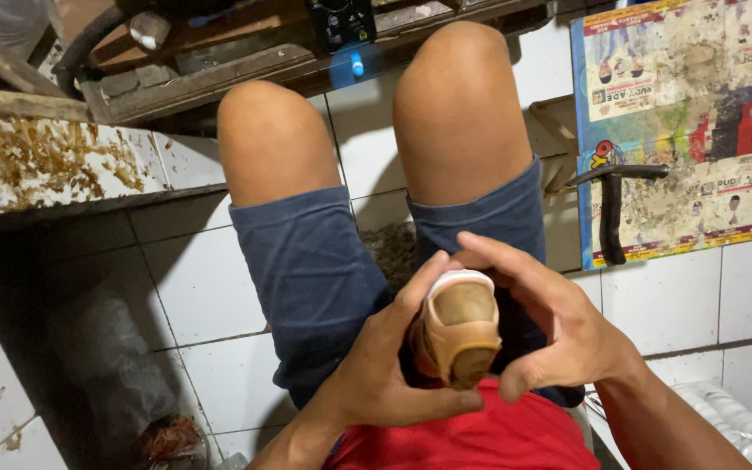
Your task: The person sits on the floor holding a sandal upper and heats a white rubber sole over a gas burner flame. They press the heated sole onto the sandal, then use a curved metal tool by hand to press and smooth the sole edges against the upper, working around the shoe before setting it aside.
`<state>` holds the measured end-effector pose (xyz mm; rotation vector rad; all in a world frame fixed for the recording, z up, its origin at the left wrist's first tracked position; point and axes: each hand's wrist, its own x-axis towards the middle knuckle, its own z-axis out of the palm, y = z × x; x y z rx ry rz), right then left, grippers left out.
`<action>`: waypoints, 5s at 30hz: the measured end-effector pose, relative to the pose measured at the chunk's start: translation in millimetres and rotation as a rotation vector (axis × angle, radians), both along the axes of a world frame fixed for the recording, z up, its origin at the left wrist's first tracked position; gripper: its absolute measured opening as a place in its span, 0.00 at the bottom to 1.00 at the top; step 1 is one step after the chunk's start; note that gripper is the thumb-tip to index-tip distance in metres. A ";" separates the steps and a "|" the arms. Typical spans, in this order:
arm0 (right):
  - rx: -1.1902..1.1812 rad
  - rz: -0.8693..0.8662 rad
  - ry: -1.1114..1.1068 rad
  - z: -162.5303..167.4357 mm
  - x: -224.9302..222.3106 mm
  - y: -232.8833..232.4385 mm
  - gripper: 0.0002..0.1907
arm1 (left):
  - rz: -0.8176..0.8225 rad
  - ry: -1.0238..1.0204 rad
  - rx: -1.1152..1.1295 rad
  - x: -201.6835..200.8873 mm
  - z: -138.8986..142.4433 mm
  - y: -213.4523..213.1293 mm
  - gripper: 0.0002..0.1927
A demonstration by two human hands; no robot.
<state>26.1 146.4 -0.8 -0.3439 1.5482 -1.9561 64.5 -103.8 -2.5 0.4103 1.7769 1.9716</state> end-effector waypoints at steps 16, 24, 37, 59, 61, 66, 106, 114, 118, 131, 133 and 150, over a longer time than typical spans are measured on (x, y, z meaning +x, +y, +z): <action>0.173 -0.126 0.088 -7.8 1.9 -0.3 0.19 | 0.020 -0.576 0.457 3.9 -0.8 -4.2 0.65; 0.075 -0.085 0.160 12.8 0.4 -11.6 0.35 | 0.115 -0.315 0.343 6.1 0.9 8.3 0.52; 0.251 0.033 0.305 16.7 4.1 -19.3 0.69 | 0.146 0.244 0.062 -15.9 8.3 15.4 0.44; 0.304 0.014 0.370 19.9 10.4 -23.0 0.56 | 0.126 0.257 0.045 -5.0 12.0 14.5 0.45; 0.316 -0.013 0.426 27.4 8.6 -13.6 0.55 | 0.092 0.182 0.025 -9.5 18.5 16.9 0.52; 0.283 -0.285 0.121 26.8 14.9 46.6 0.53 | 0.376 0.157 0.190 -31.0 24.5 31.2 0.60; -0.652 -1.294 -0.431 -131.8 -40.0 229.2 0.27 | 0.390 -0.394 0.351 -40.0 -50.8 13.2 0.27; -1.328 -0.870 -0.371 -73.1 -68.6 138.1 0.28 | 0.437 -0.413 0.279 -45.8 -42.2 19.6 0.24; -1.345 -0.807 -0.402 -49.6 -69.7 116.3 0.28 | 0.449 -0.414 0.276 -44.9 -36.8 21.3 0.22; -1.183 -0.776 -0.593 -14.3 -27.1 58.6 0.26 | 0.446 -0.289 0.132 -44.5 -26.8 29.9 0.19; -1.167 -0.736 -0.599 -8.9 -21.4 47.5 0.25 | 0.430 -0.245 0.080 -44.5 -20.6 32.2 0.19; -0.688 -0.522 -0.747 34.4 24.0 -30.0 0.28 | 0.254 0.660 -0.184 -68.2 56.4 51.9 0.52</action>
